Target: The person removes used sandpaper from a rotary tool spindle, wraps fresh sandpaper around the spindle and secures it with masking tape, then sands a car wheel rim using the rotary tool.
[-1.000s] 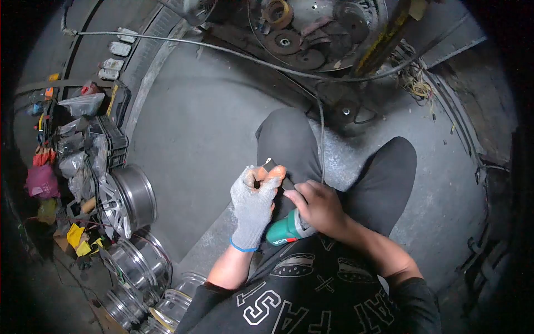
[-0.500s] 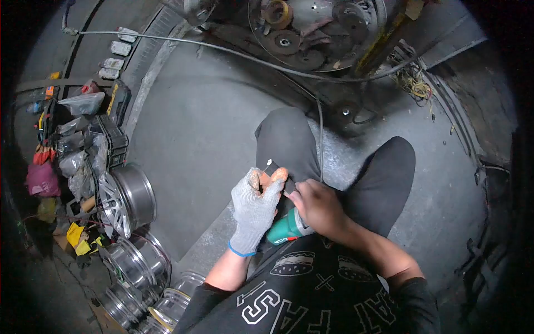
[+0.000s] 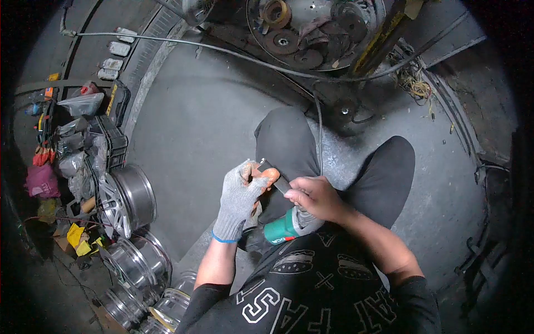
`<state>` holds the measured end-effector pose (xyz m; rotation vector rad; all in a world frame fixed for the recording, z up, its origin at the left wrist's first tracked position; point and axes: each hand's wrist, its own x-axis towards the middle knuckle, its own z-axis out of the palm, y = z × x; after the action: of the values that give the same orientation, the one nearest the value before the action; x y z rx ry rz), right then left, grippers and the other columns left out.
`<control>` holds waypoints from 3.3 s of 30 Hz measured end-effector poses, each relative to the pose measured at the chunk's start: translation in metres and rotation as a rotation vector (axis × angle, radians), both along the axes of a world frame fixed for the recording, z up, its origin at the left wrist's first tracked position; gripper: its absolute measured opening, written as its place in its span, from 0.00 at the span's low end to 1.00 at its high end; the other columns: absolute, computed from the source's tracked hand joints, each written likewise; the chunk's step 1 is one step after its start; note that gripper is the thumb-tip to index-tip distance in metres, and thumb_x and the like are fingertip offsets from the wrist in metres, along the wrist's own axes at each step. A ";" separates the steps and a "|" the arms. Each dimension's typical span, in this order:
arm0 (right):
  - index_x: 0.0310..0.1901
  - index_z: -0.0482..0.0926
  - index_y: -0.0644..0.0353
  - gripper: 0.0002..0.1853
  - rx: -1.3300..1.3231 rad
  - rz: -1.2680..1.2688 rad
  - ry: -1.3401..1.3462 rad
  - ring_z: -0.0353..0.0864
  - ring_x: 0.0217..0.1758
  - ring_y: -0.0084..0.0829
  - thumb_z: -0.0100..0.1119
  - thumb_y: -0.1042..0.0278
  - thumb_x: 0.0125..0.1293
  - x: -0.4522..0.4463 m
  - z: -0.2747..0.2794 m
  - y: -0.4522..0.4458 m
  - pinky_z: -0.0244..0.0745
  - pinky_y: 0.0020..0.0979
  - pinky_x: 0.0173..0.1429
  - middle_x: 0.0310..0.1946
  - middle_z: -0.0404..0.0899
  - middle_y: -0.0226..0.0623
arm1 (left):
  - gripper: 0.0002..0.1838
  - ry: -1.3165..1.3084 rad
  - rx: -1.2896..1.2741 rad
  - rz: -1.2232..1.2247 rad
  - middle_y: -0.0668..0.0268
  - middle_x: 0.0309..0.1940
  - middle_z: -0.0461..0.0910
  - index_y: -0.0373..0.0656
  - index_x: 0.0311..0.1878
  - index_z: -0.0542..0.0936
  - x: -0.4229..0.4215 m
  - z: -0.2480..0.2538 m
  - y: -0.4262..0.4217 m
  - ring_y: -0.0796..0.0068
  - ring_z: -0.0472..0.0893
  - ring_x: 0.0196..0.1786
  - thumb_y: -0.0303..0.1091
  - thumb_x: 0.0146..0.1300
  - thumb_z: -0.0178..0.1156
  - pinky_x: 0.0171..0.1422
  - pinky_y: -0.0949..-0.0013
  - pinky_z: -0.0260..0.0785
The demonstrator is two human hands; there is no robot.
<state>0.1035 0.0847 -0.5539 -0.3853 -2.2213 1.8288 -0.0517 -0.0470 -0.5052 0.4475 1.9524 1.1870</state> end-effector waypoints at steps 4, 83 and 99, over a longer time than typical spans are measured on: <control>0.32 0.78 0.66 0.10 -0.600 0.200 -0.237 0.77 0.27 0.22 0.55 0.67 0.67 -0.003 -0.009 0.008 0.71 0.27 0.35 0.23 0.78 0.33 | 0.14 0.191 -0.030 -0.094 0.64 0.25 0.76 0.34 0.37 0.77 -0.007 -0.013 -0.005 0.80 0.75 0.28 0.36 0.53 0.64 0.34 0.71 0.69; 0.39 0.82 0.68 0.11 -0.814 0.445 -0.243 0.82 0.37 0.23 0.62 0.67 0.63 0.006 -0.032 0.032 0.75 0.26 0.46 0.32 0.84 0.33 | 0.12 -0.844 0.693 0.139 0.53 0.31 0.79 0.34 0.38 0.76 0.028 -0.041 0.023 0.51 0.80 0.41 0.28 0.53 0.66 0.49 0.55 0.74; 0.44 0.79 0.69 0.16 -0.425 -0.088 -0.189 0.80 0.26 0.22 0.69 0.70 0.56 0.003 0.017 0.001 0.76 0.23 0.35 0.26 0.82 0.37 | 0.22 -0.550 0.491 0.154 0.57 0.39 0.81 0.32 0.53 0.76 0.011 -0.016 0.019 0.71 0.81 0.45 0.25 0.52 0.65 0.52 0.72 0.71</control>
<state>0.1060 0.0858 -0.5368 -0.7492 -1.8713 2.2934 -0.0407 -0.0279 -0.5216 0.1820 1.2370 1.6883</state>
